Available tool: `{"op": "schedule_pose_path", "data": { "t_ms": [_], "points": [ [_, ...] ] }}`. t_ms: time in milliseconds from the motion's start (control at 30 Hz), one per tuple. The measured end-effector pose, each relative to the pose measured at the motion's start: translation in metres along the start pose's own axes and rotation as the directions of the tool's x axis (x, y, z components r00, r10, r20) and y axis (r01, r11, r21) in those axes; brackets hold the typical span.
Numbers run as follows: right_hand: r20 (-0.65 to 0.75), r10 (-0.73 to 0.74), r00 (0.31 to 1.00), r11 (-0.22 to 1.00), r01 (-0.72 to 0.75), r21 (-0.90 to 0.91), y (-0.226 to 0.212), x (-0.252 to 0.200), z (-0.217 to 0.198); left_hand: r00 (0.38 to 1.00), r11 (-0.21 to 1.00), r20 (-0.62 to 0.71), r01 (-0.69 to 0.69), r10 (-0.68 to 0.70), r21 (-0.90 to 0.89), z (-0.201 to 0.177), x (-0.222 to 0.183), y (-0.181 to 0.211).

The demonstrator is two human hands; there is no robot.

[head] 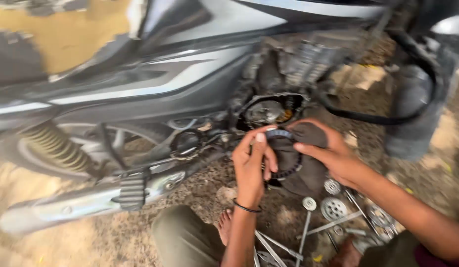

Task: Repairing a motorcycle clutch and engine components.

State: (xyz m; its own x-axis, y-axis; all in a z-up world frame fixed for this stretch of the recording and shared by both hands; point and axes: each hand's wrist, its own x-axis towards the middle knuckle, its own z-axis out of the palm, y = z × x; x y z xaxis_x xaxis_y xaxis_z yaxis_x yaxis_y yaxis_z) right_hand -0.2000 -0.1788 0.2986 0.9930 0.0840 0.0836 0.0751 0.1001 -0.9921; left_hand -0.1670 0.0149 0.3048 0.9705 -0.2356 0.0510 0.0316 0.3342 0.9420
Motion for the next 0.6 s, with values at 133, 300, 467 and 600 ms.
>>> {"op": "schedule_pose_path", "data": {
  "t_ms": [133,300,467,600],
  "points": [
    [-0.204,0.077,0.976,0.993,-0.058,0.101,0.002,0.006,-0.002,0.987,0.969,0.000,-0.157,0.160,-0.193,-0.013,0.000,0.007],
    [-0.342,0.245,0.907,0.944,-0.144,0.296,-0.013,0.006,0.005,0.988,0.951,-0.037,-0.156,0.152,-0.266,-0.027,0.009,0.008],
    [-0.064,0.254,0.965,0.935,-0.228,0.271,0.004,-0.003,0.009,0.989,0.971,-0.042,-0.150,0.144,-0.188,-0.006,0.003,-0.021],
    [-0.134,0.065,0.989,0.992,-0.049,0.119,0.010,-0.003,-0.007,0.975,0.980,0.101,-0.201,0.200,-0.001,-0.016,0.006,-0.018]
  ]
}}
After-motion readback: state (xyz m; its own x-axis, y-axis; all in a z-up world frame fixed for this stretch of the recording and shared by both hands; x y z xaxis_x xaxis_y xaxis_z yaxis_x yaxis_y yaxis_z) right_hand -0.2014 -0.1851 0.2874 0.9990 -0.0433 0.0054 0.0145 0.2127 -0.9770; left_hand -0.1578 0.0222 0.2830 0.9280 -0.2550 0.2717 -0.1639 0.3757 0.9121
